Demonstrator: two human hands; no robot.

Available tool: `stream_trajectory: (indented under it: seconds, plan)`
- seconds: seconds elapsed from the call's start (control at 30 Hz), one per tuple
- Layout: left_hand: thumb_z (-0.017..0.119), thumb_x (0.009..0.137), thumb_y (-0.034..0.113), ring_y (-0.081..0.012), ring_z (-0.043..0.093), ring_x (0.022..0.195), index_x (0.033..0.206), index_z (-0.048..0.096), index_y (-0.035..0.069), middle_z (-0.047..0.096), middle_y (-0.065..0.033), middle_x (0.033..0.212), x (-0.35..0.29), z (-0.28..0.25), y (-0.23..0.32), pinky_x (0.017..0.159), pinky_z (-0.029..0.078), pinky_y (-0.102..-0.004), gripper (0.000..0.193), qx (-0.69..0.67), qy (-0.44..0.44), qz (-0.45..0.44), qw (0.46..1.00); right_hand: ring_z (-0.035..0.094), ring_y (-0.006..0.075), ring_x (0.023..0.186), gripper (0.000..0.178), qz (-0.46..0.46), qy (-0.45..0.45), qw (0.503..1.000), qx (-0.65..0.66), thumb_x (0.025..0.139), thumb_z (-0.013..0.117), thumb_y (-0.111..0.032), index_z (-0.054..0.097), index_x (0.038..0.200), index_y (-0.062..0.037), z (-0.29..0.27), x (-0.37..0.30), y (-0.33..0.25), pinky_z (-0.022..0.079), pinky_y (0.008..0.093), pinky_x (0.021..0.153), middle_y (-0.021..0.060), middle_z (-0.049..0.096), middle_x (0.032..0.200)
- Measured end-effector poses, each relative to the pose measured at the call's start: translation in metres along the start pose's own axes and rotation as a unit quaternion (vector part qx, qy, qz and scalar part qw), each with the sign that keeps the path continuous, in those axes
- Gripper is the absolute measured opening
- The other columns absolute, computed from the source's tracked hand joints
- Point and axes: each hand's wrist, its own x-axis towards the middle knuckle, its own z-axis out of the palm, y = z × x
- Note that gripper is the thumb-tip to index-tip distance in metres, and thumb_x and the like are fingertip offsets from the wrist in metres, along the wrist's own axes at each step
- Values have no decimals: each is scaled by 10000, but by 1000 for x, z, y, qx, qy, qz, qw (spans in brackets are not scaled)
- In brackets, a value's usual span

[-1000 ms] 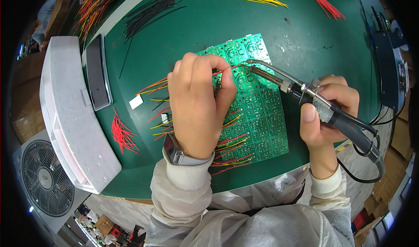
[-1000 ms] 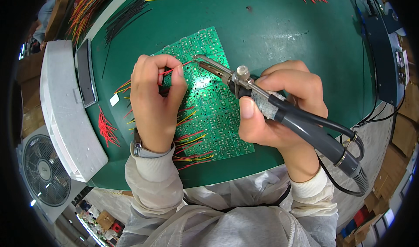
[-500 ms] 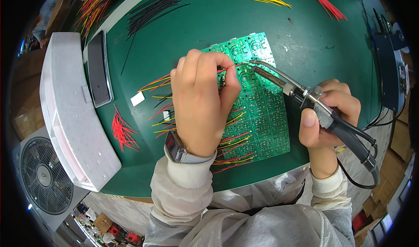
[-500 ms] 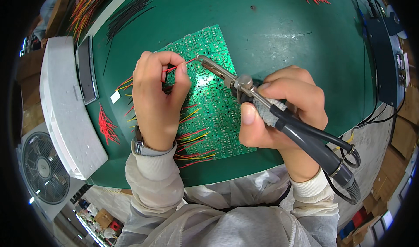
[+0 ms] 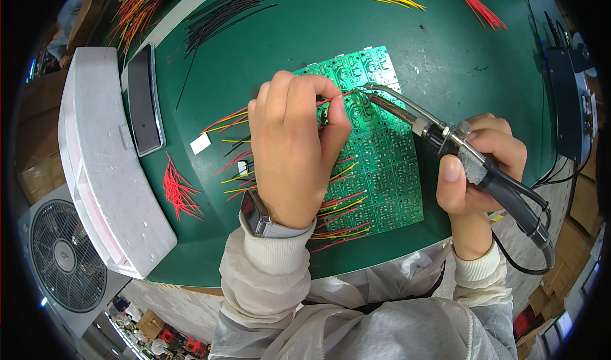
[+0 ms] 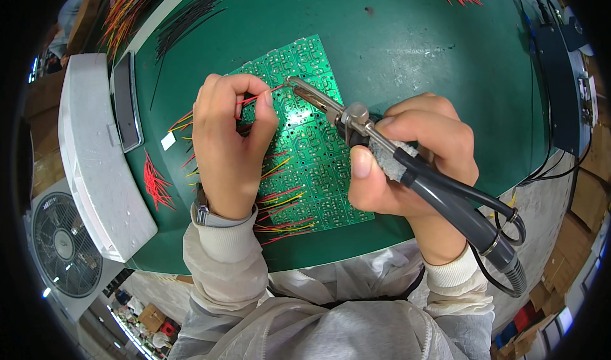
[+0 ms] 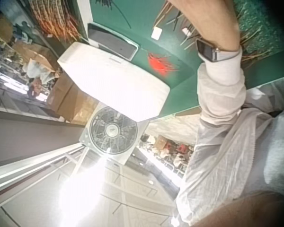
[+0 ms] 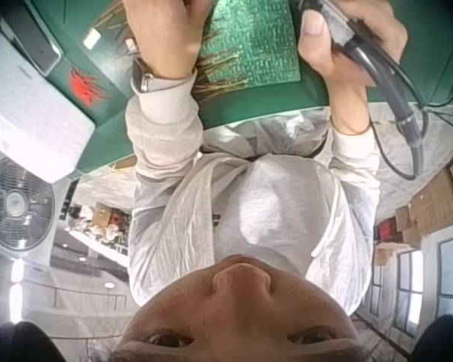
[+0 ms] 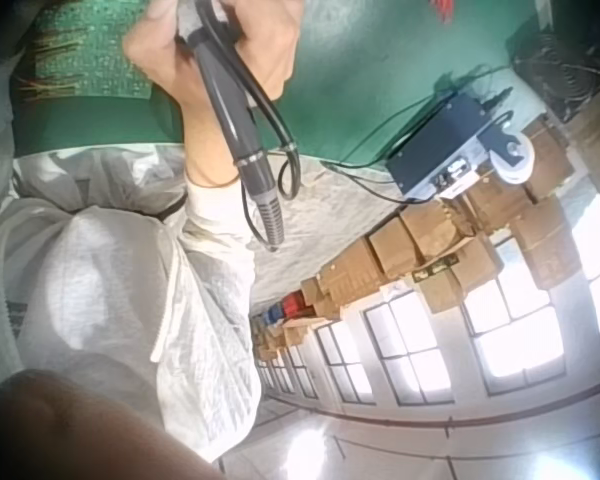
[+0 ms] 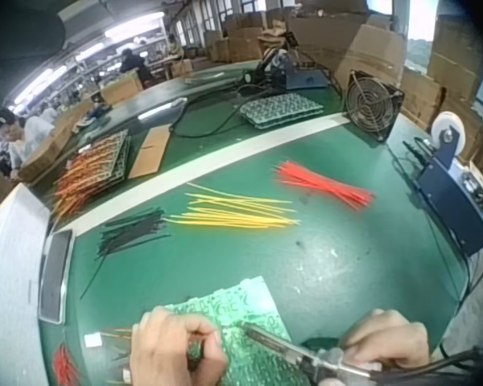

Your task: The person solders wires onto a circuit board using a soldering iron, placing each wire onto the board by hand.

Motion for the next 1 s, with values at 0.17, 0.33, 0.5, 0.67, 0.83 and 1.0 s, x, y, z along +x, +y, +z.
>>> stream_trajectory:
  seconds: [0.17, 0.33, 0.5, 0.67, 0.83, 1.0]
  plan:
    - [606, 658, 36, -234, 451, 676, 780, 481, 85, 442, -58, 731, 0, 1, -1, 578, 314, -335, 181, -4, 3, 4, 1000, 496, 141, 562, 331, -4, 0, 1000, -5, 669, 657, -91, 425, 890, -5, 0, 0, 1, 404, 224, 512, 91, 508, 693]
    - [604, 658, 38, -236, 456, 682, 783, 481, 84, 448, -60, 734, 0, 0, -1, 585, 317, -334, 182, -3, -1, 1, 1000, 495, 143, 558, 333, -6, -2, 1000, -4, 666, 657, -91, 424, 887, -4, 0, 0, 2, 405, 225, 511, 94, 507, 691]
    - [583, 702, 31, -180, 395, 595, 753, 510, 32, 422, -51, 666, 2, -1, 1, 558, 338, -295, 89, 0, 16, 10, 1000, 493, 148, 558, 323, -2, 14, 1000, -19, 671, 648, -105, 422, 876, 1, -1, 1, 0, 407, 230, 510, 92, 503, 686]
    - [583, 698, 29, -193, 426, 616, 753, 512, 30, 452, -61, 684, 3, -1, 1, 583, 351, -301, 90, 16, 18, 20, 1000, 491, 154, 576, 315, -2, 49, 998, -26, 672, 649, -114, 426, 858, 7, 1, -2, 2, 409, 241, 521, 84, 494, 682]
    - [597, 717, 58, -194, 428, 636, 804, 517, 18, 468, -70, 729, 2, -8, 2, 610, 361, -301, 125, 35, 1, 8, 999, 491, 163, 585, 324, -6, 69, 997, -29, 672, 657, -132, 426, 848, 12, 0, -2, 2, 407, 248, 527, 82, 485, 686]
    - [549, 781, 90, -248, 438, 714, 925, 481, 11, 446, -120, 813, -1, -26, 5, 661, 359, -337, 178, 18, 23, 6, 1000, 489, 170, 583, 327, 12, 83, 996, -22, 677, 659, -140, 425, 849, 10, -1, -3, 1, 403, 249, 524, 78, 483, 680]
